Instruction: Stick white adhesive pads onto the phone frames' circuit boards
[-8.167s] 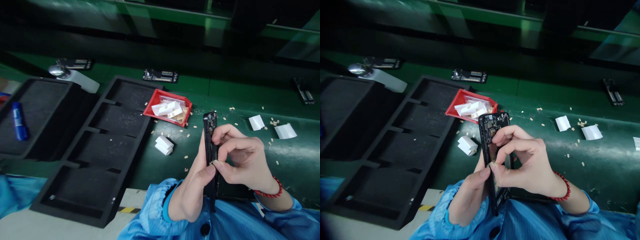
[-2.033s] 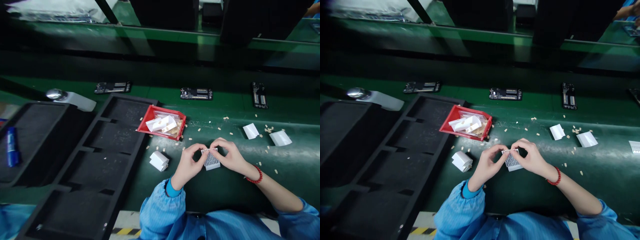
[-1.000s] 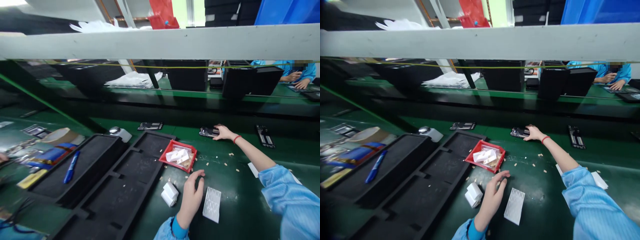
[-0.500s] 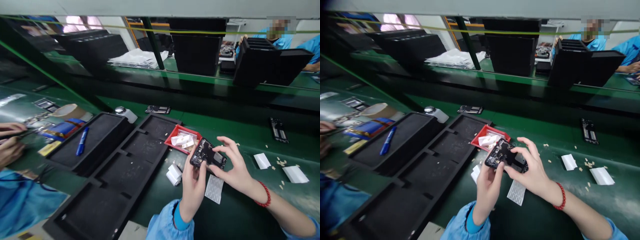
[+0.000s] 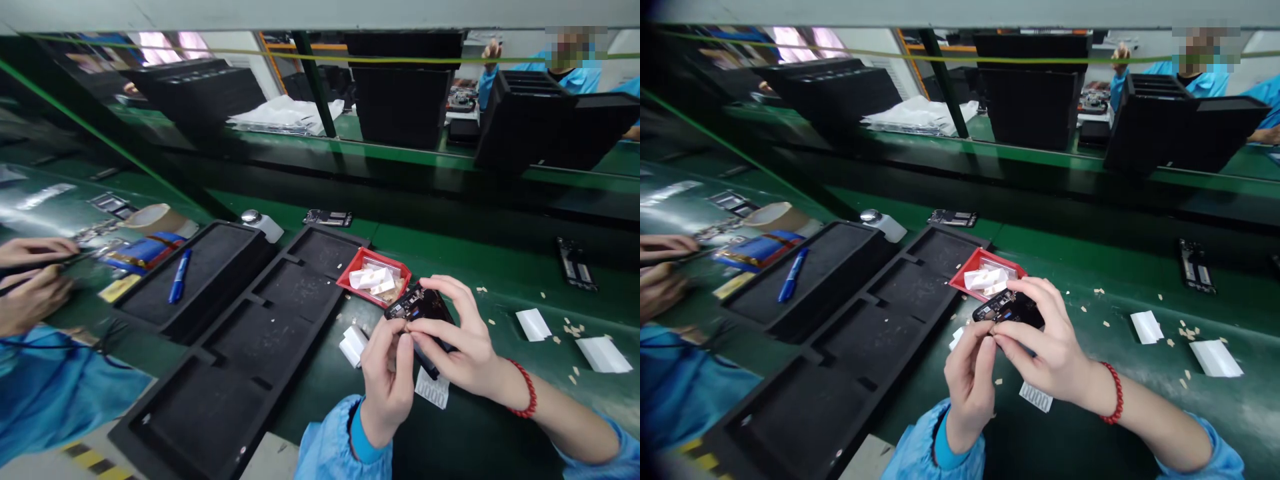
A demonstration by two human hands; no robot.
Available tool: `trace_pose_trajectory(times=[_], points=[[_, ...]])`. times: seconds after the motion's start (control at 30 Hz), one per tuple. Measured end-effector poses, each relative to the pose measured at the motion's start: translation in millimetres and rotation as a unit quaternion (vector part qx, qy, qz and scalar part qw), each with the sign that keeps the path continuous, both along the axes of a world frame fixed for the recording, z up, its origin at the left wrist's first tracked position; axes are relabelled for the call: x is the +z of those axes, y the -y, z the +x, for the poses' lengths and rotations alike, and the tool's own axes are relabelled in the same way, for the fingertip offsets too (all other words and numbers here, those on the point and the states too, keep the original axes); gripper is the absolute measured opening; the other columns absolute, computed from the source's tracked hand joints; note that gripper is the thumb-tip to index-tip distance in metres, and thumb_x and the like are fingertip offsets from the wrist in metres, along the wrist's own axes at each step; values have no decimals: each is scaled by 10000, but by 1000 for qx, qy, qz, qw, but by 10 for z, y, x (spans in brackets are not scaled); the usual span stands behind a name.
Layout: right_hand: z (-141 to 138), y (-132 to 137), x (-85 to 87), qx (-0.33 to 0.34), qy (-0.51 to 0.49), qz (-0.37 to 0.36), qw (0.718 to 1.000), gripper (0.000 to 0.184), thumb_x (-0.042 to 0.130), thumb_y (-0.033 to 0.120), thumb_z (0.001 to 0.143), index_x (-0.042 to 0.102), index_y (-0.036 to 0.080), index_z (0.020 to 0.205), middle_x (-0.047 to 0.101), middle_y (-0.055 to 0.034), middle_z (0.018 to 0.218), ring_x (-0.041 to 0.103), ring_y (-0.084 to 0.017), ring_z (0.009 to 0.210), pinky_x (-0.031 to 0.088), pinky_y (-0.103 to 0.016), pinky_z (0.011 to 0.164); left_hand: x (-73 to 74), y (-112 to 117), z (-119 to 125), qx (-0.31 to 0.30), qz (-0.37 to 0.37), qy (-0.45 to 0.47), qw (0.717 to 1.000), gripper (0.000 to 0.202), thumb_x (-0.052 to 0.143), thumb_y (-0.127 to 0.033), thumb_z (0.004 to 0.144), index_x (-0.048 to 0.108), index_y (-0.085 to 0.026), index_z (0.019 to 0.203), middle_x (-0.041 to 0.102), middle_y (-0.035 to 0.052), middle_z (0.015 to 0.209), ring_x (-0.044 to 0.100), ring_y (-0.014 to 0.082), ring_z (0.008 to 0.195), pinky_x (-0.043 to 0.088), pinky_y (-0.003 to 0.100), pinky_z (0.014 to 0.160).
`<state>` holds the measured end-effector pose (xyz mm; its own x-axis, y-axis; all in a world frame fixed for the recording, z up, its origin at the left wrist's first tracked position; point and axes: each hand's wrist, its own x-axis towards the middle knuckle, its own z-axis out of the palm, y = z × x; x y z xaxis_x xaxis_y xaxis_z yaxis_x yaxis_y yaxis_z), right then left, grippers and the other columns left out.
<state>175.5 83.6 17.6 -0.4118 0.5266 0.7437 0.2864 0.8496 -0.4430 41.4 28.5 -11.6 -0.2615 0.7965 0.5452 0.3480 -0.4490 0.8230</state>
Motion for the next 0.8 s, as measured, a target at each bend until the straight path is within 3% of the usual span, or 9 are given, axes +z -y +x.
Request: trace_pose_trajectory(times=[0.17,0.3,0.37,0.53,0.6,0.7,0.8], points=[[-17,-61,30,-21,-25,-96,995,107,689,110,893,711,209,926,579,-126,1341,565,-277,1282,503,-456,1060,45,-3,9,8,-7,-29,1000,207,455,-92,997,621,-214,1010,664,-4,863,641,106,780,512,176,723],[-35,-77,59,15,-28,-168,985,81,676,152,916,680,233,913,547,-103,1405,569,-262,1301,503,-436,1066,59,7,4,14,3,-48,999,207,452,-84,991,618,-206,1016,672,14,867,647,129,782,520,208,708],[-51,-70,56,18,-10,-163,986,73,645,158,933,638,231,924,509,-113,1427,543,-271,1320,499,-450,1064,60,8,6,17,-1,-52,998,206,454,-87,991,621,-205,1019,673,20,864,650,137,773,520,219,689],[-89,13,20,5,42,-68,997,87,505,146,964,524,228,947,458,-143,1338,446,-320,1346,448,-561,1076,47,14,2,27,-14,-34,999,204,457,-120,1001,631,-215,1048,690,28,896,651,143,771,510,228,672],[-74,14,41,22,37,-95,995,93,469,170,983,503,232,922,459,-135,1290,456,-306,1319,471,-528,1048,29,18,-25,21,-31,7,999,169,481,-175,1002,646,-210,982,670,25,843,628,146,730,502,236,652],[-47,-164,106,29,4,-176,984,159,440,226,1022,489,229,871,507,-121,1197,522,-261,1246,511,-421,979,-23,20,-88,20,-72,86,993,188,519,-285,997,624,-203,865,568,-9,714,522,117,591,444,216,548],[-141,-564,107,8,22,-208,978,233,382,248,1056,506,217,861,598,-88,1026,627,-207,1030,529,-330,847,-85,25,-141,48,-92,128,986,160,555,-302,985,585,-208,860,520,-30,708,468,91,561,400,182,505]])
